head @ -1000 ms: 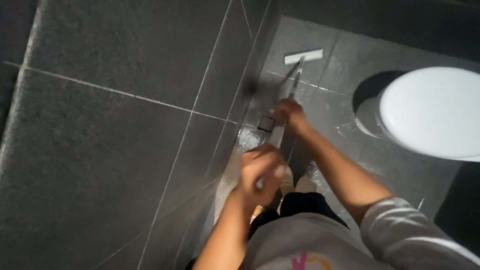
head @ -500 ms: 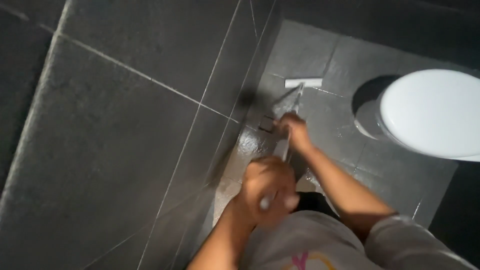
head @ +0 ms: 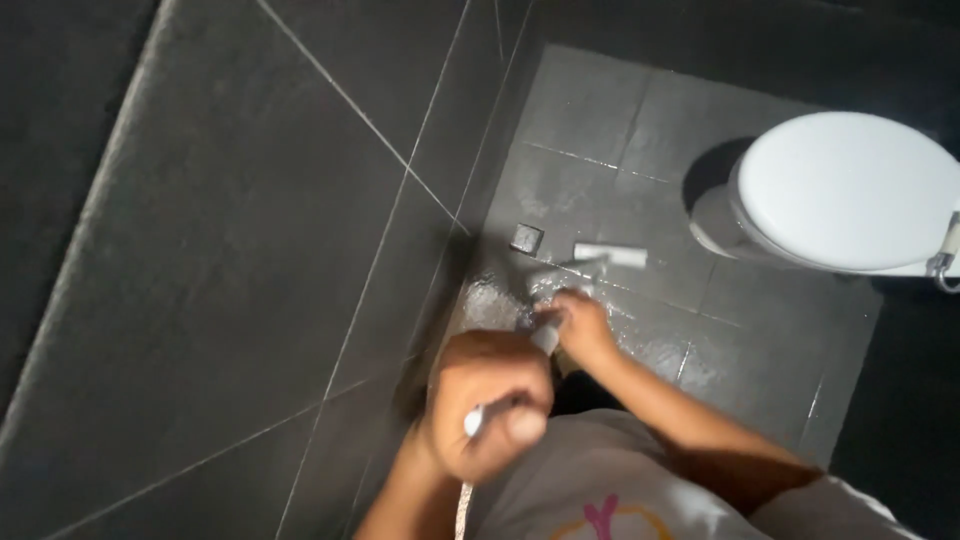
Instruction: The person cleans the bathroom floor near a toilet using a squeegee to move water toward a floor drain.
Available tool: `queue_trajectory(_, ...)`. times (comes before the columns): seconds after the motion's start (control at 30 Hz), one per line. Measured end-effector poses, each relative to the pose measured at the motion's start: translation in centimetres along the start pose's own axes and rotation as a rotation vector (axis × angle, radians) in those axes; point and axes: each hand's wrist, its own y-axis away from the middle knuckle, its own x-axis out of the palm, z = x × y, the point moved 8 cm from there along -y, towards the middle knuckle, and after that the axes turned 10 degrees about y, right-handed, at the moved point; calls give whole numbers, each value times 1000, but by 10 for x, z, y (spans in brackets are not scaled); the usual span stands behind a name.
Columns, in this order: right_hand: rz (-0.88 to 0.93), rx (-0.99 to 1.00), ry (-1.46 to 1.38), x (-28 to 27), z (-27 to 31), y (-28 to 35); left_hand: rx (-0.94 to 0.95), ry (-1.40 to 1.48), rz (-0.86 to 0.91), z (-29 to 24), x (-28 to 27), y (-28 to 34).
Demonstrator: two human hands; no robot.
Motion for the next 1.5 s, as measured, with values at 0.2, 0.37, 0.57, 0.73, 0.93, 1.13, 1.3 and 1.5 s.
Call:
queue_trajectory(0.2,-50,-90,164,5,-15,26,147,62,154,2,38,34)
queue_trajectory(0.37,-64,3,7,11,-82,-5,130,-27,33,72,47,54)
queue_trajectory(0.57,-32,169,-314,41,-88,12,74,-15,-112,62,26,85)
queue_trajectory(0.73,-44,356,-664,82,-21,91,161,59,25,-37,17,111)
queue_trajectory(0.93,-16,156,-190,72,23,96,186,-38,87,-53,26,126)
queue_trajectory(1.13,-48,-24,-137,79,-31,48,72,-54,-58,10,29,129)
queue_trajectory(1.3,-9,-13,-38,78,-31,56,-5,-28,-116,9,29,132)
queue_trajectory(1.5,84,48,91,46,39,114,21,18,88,-47,41,128)
